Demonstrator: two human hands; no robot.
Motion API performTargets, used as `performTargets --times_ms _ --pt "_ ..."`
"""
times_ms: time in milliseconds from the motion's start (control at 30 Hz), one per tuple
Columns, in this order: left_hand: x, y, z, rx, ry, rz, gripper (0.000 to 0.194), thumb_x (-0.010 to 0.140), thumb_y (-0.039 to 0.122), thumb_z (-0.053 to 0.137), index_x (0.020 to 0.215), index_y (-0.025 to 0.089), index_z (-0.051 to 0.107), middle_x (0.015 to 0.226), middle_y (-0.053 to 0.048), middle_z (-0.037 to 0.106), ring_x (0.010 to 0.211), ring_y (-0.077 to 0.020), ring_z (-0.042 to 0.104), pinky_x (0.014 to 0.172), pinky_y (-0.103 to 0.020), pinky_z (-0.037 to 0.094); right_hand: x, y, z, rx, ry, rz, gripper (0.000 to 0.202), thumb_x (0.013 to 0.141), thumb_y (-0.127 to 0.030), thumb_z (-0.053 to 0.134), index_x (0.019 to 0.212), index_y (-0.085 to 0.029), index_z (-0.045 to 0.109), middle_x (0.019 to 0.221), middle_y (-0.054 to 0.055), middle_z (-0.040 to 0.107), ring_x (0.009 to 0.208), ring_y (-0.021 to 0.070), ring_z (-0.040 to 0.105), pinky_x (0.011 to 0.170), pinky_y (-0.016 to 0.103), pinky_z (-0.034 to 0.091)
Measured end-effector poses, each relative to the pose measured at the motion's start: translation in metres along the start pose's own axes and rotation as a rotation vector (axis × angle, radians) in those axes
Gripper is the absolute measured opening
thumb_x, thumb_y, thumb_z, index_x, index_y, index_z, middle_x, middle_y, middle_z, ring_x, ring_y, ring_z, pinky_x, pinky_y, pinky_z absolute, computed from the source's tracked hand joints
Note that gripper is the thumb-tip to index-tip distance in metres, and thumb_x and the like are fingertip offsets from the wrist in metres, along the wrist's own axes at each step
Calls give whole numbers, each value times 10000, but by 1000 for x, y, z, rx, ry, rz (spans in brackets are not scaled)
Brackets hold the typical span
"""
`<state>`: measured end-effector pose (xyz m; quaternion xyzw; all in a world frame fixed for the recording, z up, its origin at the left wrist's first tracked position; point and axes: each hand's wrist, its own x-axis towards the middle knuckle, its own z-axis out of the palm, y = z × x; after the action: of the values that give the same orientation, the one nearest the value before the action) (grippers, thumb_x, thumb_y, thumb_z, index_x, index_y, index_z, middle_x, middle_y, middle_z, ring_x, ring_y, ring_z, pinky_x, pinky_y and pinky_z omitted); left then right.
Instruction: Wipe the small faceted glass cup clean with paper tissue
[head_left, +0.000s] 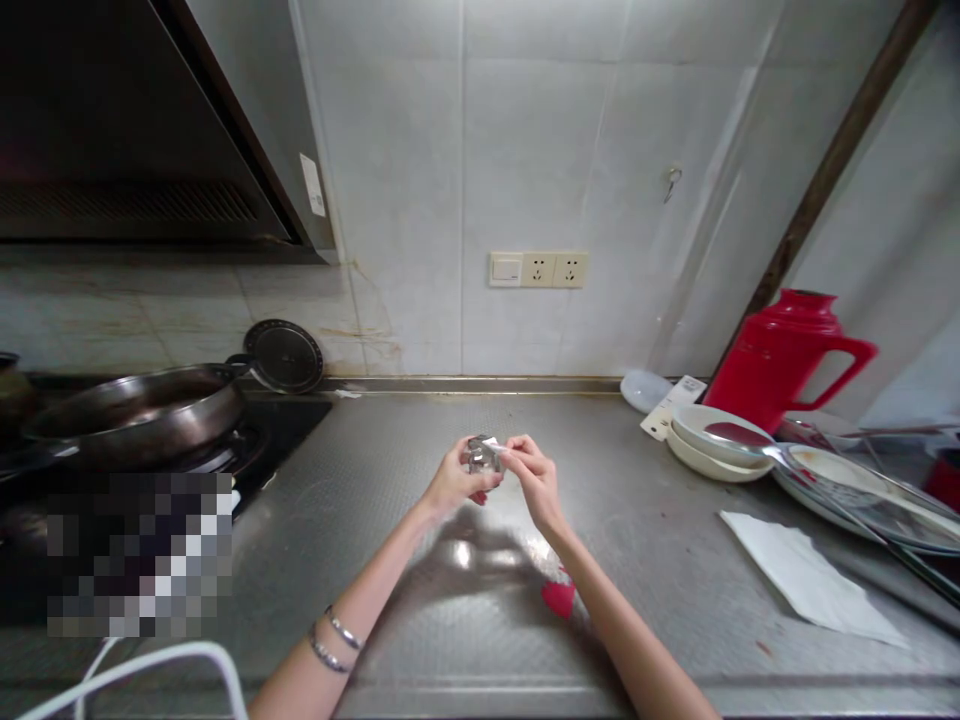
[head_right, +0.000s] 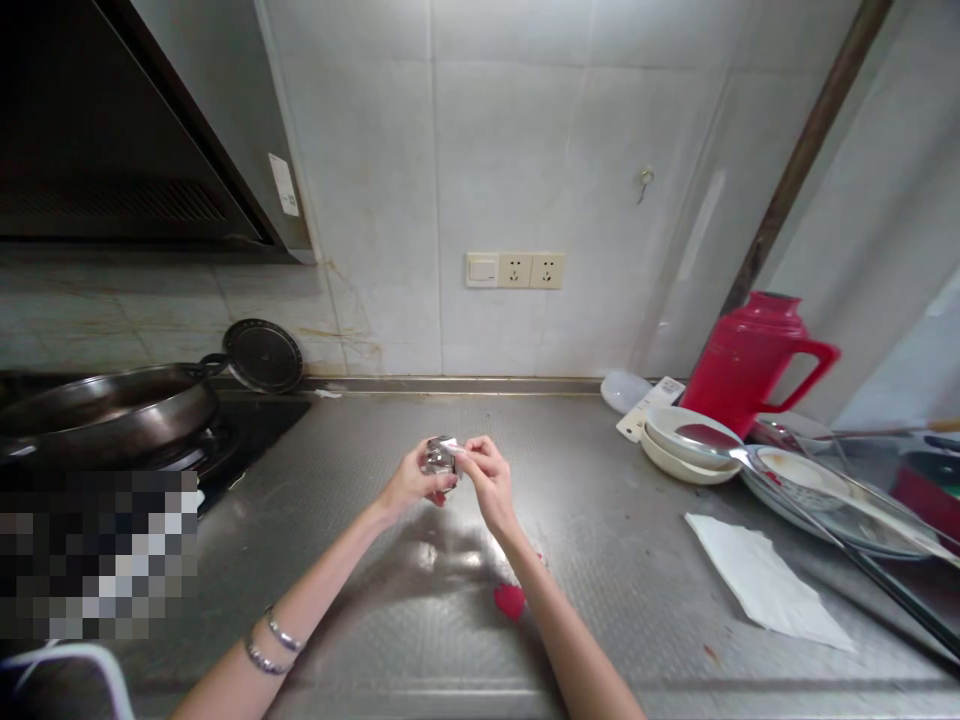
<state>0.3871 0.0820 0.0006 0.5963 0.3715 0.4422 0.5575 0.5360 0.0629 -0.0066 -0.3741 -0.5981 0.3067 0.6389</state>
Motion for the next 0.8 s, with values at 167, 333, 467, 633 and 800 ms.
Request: performTargets --times_ms 167,333,467,633,800 --pt "2 -1 -2 -27 25 -27 739 523 331 848 1139 166 474 863 -6 622 451 -57 548 410 -215 494 2 -1 -4 66 -49 22 321 783 -341 613 505 -182 606 768 17 493 703 144 475 661 265 376" --pt "6 -10 -3 13 35 -54 721 548 286 844 1151 173 464 849 -3 625 440 -53 549 404 -201 489 4 -7 -6 -30 -13 -46 327 824 -373 584 561 -190 652 782 16 477 747 151 480 703 268 377" --pt "8 -18 -1 57 39 -52 677 549 230 841 1120 155 486 832 -12 619 491 -70 565 399 -181 477 6 -4 -5 -124 -68 -73 321 860 -418 552 682 -199 706 823 23 461 791 155 471 730 262 372" --pt "6 -12 1 58 50 -86 676 550 239 845 1107 159 470 808 4 604 468 -63 543 392 -191 474 5 1 -3 -137 -151 -44 372 853 -449 570 609 -185 663 777 16 429 758 155 446 711 263 355" --pt "7 -10 -2 29 51 -74 708 525 348 868 1071 165 457 807 2 611 498 -75 560 399 -195 485 3 -4 -3 -110 -199 -12 415 839 -469 575 548 -178 632 770 12 417 741 150 439 692 262 350"
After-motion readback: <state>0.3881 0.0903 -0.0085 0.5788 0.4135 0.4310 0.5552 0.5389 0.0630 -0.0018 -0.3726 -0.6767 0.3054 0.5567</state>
